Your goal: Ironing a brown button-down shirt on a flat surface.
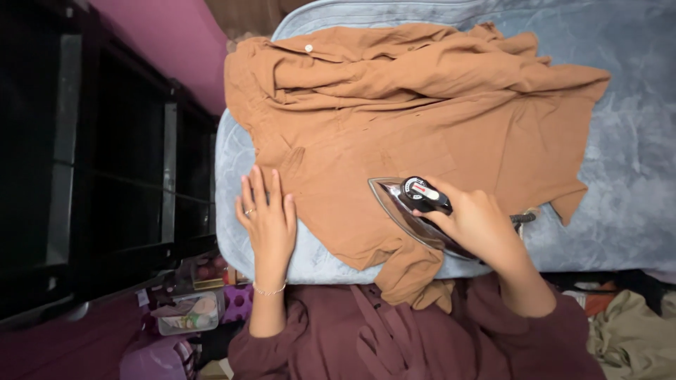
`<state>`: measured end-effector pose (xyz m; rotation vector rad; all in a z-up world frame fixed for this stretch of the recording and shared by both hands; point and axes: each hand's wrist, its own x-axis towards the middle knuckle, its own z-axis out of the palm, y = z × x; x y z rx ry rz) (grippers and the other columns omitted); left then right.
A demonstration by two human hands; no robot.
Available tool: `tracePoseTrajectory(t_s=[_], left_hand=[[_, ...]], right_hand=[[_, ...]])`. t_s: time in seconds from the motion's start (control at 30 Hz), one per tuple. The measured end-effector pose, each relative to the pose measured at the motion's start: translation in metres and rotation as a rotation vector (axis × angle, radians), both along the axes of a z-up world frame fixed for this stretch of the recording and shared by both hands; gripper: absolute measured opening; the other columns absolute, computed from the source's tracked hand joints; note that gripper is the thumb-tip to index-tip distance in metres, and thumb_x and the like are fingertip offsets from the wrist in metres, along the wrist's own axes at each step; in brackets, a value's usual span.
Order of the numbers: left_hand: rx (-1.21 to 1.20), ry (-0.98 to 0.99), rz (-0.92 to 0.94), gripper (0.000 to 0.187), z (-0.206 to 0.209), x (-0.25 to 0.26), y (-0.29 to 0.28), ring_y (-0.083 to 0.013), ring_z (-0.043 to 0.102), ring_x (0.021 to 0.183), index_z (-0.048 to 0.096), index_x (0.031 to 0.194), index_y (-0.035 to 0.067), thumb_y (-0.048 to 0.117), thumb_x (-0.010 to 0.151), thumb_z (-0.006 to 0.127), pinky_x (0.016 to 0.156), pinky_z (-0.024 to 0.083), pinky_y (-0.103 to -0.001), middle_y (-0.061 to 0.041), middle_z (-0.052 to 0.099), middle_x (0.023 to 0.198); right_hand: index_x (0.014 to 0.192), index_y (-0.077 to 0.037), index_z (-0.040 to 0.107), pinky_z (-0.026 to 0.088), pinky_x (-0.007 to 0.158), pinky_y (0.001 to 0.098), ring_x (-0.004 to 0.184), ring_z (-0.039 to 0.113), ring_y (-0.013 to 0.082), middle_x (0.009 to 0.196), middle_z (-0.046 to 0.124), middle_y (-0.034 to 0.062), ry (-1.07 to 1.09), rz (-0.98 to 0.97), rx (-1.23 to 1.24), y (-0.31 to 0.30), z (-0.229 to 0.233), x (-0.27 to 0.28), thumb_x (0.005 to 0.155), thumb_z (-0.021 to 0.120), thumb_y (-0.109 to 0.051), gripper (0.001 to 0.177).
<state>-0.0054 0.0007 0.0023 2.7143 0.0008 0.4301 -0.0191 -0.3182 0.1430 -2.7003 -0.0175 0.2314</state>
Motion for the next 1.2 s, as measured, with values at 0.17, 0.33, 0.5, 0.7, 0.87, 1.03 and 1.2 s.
tracePoseTrajectory(t_s=[0.17, 0.33, 0.5, 0.7, 0.87, 1.03, 1.2], left_hand=[[-0.226, -0.080, -0.471, 0.073, 0.024, -0.021, -0.012, -0.0372, 0.019, 0.153, 0.062, 0.140, 0.021, 0.054, 0.076, 0.071, 0.116, 0.001, -0.068, -0.011, 0.034, 0.163], [-0.274, 0.076, -0.734, 0.045, 0.031, -0.038, -0.018, -0.0307, 0.041, 0.142, 0.080, 0.102, 0.023, 0.047, 0.063, 0.081, 0.113, -0.006, -0.074, -0.003, 0.066, 0.137], [-0.341, -0.039, -0.440, 0.003, 0.047, -0.039, 0.011, -0.0199, 0.073, 0.098, 0.072, 0.088, 0.015, 0.012, 0.088, 0.072, 0.128, 0.013, -0.063, 0.000, 0.076, 0.095], [-0.026, -0.013, 0.019, 0.007, 0.040, -0.045, 0.056, -0.0252, 0.069, 0.099, 0.067, 0.104, 0.008, 0.014, 0.104, 0.069, 0.132, 0.028, -0.058, -0.005, 0.074, 0.106], [-0.095, -0.064, -0.093, 0.026, 0.053, -0.042, 0.039, -0.0312, 0.063, 0.126, 0.070, 0.122, 0.007, 0.005, 0.098, 0.059, 0.126, 0.028, -0.059, -0.009, 0.070, 0.127], [-0.220, -0.175, -0.297, 0.019, 0.070, -0.039, 0.003, -0.0312, 0.056, 0.138, 0.070, 0.114, 0.008, 0.010, 0.096, 0.067, 0.128, 0.030, -0.057, -0.009, 0.066, 0.131], [-0.248, -0.047, -0.507, 0.027, 0.059, -0.035, -0.013, -0.0303, 0.058, 0.133, 0.075, 0.110, 0.010, 0.023, 0.087, 0.077, 0.120, 0.033, -0.057, -0.007, 0.067, 0.130]], right_hand=[[0.131, -0.016, 0.068, 0.056, 0.062, 0.0446, 0.065, 0.071, 0.0355, 0.082, 0.074, 0.0190, -0.019, -0.155, 0.078, -0.045, -0.006, -0.021, 0.077, 0.083, -0.035, 0.059], [0.132, -0.002, 0.064, 0.053, 0.086, 0.0313, 0.100, 0.066, 0.0138, 0.114, 0.073, 0.0111, -0.318, -0.175, 0.375, -0.104, -0.016, -0.051, 0.086, 0.085, -0.021, 0.054], [0.125, 0.004, 0.059, 0.050, 0.090, 0.0282, 0.100, 0.057, 0.0129, 0.103, 0.064, 0.0057, -0.457, -0.490, 0.333, -0.150, -0.021, -0.074, 0.093, 0.085, -0.010, 0.044], [0.146, 0.004, 0.049, 0.048, 0.109, 0.0269, 0.118, 0.058, 0.0136, 0.129, 0.061, 0.0040, -0.857, -0.564, 0.552, -0.182, -0.038, -0.073, 0.104, 0.078, 0.000, 0.051], [0.159, 0.003, 0.037, 0.040, 0.123, 0.0358, 0.138, 0.049, 0.0234, 0.154, 0.050, 0.0151, -1.191, -0.591, 0.392, -0.264, -0.131, -0.043, 0.107, 0.074, 0.000, 0.064], [0.165, -0.001, 0.031, 0.038, 0.130, 0.0412, 0.153, 0.047, 0.0302, 0.164, 0.042, 0.0191, -1.389, -0.769, 0.147, -0.291, -0.169, -0.002, 0.111, 0.079, -0.016, 0.074], [0.163, 0.000, 0.024, 0.044, 0.127, 0.0436, 0.149, 0.050, 0.0328, 0.167, 0.038, 0.0233, -1.494, -0.920, 0.275, -0.282, -0.194, -0.003, 0.114, 0.083, -0.025, 0.081]])
